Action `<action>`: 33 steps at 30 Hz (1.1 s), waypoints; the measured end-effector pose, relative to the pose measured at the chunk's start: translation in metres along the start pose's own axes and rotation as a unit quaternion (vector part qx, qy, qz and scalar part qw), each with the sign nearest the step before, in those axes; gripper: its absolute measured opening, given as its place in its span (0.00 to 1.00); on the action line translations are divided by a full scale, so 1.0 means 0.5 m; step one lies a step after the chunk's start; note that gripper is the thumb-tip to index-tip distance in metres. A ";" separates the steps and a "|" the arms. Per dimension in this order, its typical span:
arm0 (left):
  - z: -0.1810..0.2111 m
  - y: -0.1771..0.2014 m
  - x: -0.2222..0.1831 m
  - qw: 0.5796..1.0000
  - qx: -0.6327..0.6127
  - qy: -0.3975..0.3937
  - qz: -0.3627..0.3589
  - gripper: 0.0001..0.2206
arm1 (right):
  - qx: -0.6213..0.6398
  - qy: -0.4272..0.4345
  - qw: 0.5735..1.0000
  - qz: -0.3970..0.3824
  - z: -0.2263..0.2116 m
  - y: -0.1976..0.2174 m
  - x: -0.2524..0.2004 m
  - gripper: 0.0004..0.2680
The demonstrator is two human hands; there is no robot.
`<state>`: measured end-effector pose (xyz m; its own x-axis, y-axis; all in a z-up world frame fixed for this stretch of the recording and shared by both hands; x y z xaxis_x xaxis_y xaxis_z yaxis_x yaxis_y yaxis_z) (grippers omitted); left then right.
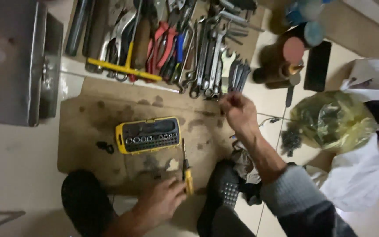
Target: Organizing screwdriver bits into a case and cleaning hands with a cloth after a repair task.
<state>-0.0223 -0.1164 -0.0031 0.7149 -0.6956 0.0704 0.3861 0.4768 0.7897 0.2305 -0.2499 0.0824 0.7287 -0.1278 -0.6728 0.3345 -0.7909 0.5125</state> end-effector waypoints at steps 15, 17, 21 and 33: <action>-0.048 -0.010 -0.030 0.861 -0.337 0.307 -0.226 0.19 | -0.579 0.145 0.774 0.209 -0.117 0.062 0.385 0.11; -0.046 0.006 -0.029 0.979 -0.139 0.148 0.027 0.11 | -0.315 0.163 0.913 0.201 -0.140 0.084 0.371 0.04; -0.043 0.015 -0.037 0.943 -0.215 0.221 -0.129 0.15 | -0.454 0.431 0.676 0.388 -0.129 0.087 0.339 0.17; -0.062 0.027 -0.121 0.917 -0.247 0.313 -0.009 0.14 | -0.250 0.426 0.865 0.089 0.248 -0.062 -0.158 0.10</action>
<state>-0.0424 -0.0511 -0.0155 0.8410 -0.3337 -0.4258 0.5066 0.7620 0.4034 0.0883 -0.2896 0.0537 0.9003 0.4341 -0.0311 0.2326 -0.4195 0.8774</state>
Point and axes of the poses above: each hand's wrist, its own x-axis towards the middle knuckle, its own y-axis out of the back of the hand, z = x × y, the point moved 5 cm from there along x, towards the middle knuckle, and after that the axes turned 3 degrees about -y, right-handed, at the moved point
